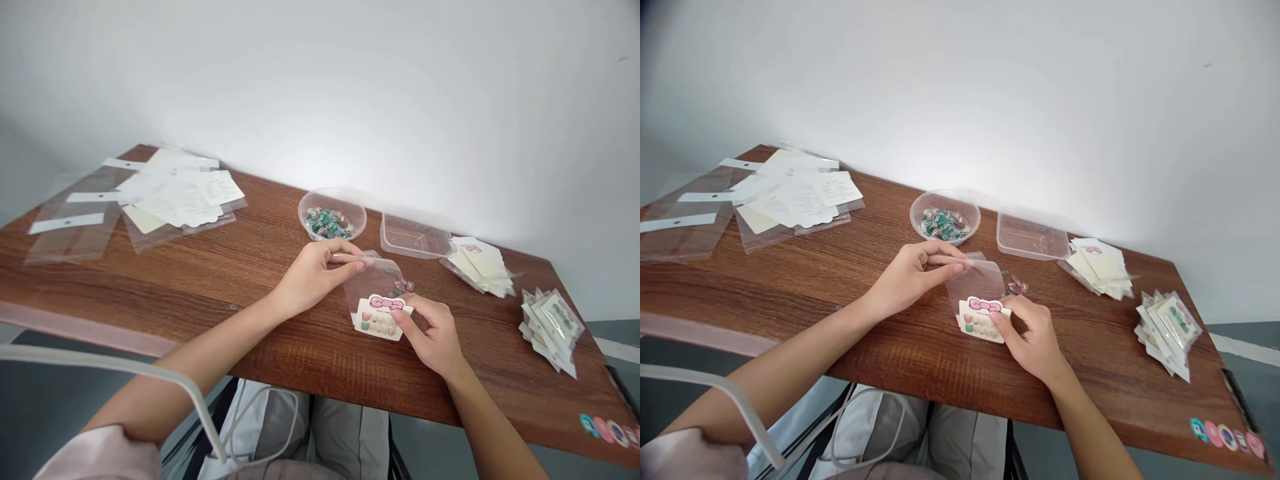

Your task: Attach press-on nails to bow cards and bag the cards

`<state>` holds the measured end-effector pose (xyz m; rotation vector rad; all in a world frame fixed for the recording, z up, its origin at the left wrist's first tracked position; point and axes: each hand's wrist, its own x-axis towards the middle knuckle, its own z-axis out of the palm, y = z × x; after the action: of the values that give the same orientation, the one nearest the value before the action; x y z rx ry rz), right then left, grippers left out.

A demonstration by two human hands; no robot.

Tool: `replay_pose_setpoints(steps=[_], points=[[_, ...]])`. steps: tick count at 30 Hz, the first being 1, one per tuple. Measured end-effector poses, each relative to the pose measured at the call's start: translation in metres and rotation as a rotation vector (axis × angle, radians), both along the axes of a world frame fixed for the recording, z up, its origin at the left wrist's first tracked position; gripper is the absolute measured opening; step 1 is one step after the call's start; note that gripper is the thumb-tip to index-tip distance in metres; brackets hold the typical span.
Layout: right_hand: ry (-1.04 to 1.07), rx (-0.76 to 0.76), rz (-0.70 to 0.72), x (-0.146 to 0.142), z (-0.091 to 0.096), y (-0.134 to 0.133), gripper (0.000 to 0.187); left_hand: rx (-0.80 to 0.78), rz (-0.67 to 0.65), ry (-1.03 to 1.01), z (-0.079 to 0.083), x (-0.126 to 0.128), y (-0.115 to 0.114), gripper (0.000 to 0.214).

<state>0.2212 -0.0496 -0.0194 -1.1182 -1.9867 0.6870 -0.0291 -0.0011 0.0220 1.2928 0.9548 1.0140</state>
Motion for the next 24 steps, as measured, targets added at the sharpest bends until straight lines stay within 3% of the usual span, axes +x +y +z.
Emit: replay_pose_setpoints(steps=[10, 24], points=[[-0.028, 0.046, -0.006, -0.0021, 0.0027, -0.0006, 0.015, -0.105, -0.021, -0.103, -0.0035, -0.0004, 0.0023, 0.028], [-0.038, 0.117, -0.007, -0.0023, 0.0036, -0.0006, 0.013, -0.057, -0.078, -0.042, -0.0015, -0.0016, 0.0016, 0.022]])
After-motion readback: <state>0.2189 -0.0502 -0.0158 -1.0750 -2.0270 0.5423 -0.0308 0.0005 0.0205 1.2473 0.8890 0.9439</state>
